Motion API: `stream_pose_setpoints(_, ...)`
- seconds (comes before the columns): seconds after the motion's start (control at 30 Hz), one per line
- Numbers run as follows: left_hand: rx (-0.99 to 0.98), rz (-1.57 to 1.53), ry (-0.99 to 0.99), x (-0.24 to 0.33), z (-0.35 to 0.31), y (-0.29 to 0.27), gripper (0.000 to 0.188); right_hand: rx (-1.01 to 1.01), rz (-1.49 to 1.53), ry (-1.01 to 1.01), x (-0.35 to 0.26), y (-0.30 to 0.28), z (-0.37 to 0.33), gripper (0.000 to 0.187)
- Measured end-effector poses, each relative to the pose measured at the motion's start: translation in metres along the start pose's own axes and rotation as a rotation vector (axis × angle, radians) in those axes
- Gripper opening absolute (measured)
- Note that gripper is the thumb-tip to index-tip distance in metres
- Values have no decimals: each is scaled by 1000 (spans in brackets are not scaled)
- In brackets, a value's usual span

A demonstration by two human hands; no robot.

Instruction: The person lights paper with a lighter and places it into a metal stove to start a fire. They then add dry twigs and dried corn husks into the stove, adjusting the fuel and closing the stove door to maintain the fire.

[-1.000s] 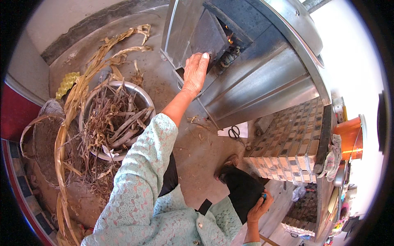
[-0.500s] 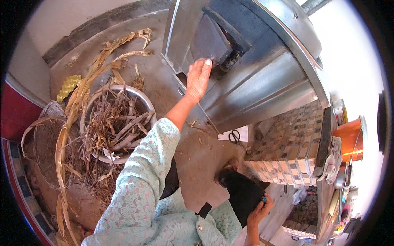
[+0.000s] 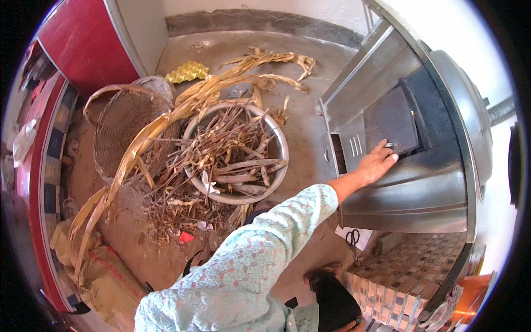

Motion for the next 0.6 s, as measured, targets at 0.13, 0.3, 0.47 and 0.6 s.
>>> stream_pose_setpoints(0.13,62,35,-32,8,-7,-5,59,-12,1,-39,13,11,-3,45)
stream_pose_setpoints(0.3,87,81,25,29,-26,-9,58,6,63,-57,3,9,-1,47)
stream_pose_setpoints(0.47,212,104,104,53,-46,-19,42,19,-74,-131,-13,0,0,51)
stream_pose_setpoints(0.6,280,62,210,78,-71,-34,27,11,-80,-130,-22,1,2,52)
Point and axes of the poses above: each hand's wrist, its own z-axis towards the middle knuckle, its own y-axis out of the palm, x = y × z, the point moved 9 cm from there along z, towards the middle knuckle, and after that the axes turned 10 degrees about -z, right-handed, at the moved point
